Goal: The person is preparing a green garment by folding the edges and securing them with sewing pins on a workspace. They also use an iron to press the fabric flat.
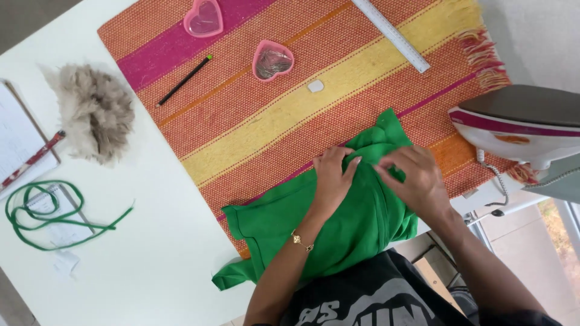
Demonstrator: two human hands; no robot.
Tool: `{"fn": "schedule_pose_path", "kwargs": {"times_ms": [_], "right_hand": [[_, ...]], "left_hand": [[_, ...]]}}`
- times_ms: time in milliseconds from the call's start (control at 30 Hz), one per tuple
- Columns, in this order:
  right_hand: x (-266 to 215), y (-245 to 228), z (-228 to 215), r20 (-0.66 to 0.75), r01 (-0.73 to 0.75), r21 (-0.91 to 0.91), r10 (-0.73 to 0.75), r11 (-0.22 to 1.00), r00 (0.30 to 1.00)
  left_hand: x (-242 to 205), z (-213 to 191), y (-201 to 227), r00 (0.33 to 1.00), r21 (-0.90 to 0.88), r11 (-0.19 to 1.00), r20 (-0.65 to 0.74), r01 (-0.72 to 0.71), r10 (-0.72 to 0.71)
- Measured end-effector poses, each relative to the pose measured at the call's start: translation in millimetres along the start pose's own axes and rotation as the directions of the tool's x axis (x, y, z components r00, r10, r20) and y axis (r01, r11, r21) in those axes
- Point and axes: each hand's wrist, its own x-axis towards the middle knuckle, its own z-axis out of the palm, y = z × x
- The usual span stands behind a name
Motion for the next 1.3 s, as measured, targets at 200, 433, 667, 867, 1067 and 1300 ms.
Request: {"fn": "schedule_pose_path", "kwargs": {"times_ms": [200,433,667,867,1067,1300], "right_hand": [[113,23,108,0.140,0.273,0.192,-0.302,0.943,0.943],[108,36,45,0.204,0.223,0.294,-0.289,0.930,0.935],[22,69,19,0.312,0.287,0.142,-0.319,0.947,0.895],[11,90,41,0.120,0.185,0.204,-0.212,0.961,0.970],[11,74,42,0.039,0.222,0.187,-0.233,0.957,0.972],[23,51,21,0.000,0.316,0.084,-0.317,0.945,0.948]], "left_hand": [[-9,-4,11,0.999,0.153,0.987,0.025,-0.050,0.047],[-12,-4,14,0.986,0.143,0.977,-0.017,-0.161,0.165],[-8,-1,1,0.964,0.200,0.949,-0.056,-0.245,0.261],[0,-10,5,0.984,0.098,0.979,0.002,-0.176,0.177],[8,-17,21,0.990,0.080,0.987,0.033,-0.142,0.139],[10,-23,34,0.992,0.003,0.992,0.009,-0.127,0.127]]}}
